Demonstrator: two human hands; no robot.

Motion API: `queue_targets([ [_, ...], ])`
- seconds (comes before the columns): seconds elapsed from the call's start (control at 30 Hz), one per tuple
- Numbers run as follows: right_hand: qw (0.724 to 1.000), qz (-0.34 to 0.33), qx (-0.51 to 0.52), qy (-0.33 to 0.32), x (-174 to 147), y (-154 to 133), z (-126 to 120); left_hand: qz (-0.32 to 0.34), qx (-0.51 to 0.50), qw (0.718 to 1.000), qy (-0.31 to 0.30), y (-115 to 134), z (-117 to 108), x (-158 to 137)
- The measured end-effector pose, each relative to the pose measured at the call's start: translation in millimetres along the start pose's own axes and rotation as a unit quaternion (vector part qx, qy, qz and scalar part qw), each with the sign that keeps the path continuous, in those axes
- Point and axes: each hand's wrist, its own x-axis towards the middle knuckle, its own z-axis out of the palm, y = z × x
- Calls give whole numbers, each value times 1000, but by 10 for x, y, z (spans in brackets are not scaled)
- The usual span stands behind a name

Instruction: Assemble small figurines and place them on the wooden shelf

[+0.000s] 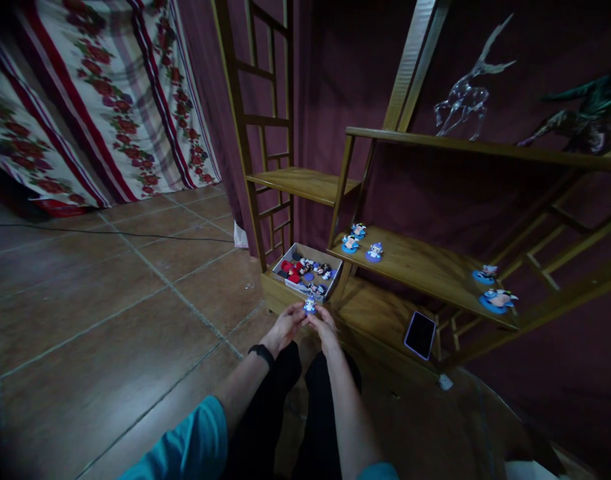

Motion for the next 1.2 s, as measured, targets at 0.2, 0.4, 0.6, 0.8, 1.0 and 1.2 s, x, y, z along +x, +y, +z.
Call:
queue_targets([
  [0.2,1000,6,1,7,34,36,-6,13,-1,1000,-5,-2,10,0],
  [0.4,1000,-2,10,8,-3,-6,15,16,10,1000,0,5,31,-7],
  [0.6,1000,-10,2,9,-39,-43,20,5,18,1000,4,24,43,-31],
  [0.8,1000,-10,-12,5,-44,-48,32,0,15,1000,8,35,38,-37],
  [1.0,1000,-3,2,-4,-27,-37,46,1,4,1000,13,42,22,-14],
  [1.2,1000,-4,3,-1,-5,-24,66,-11,-2,1000,21,70,7,15],
])
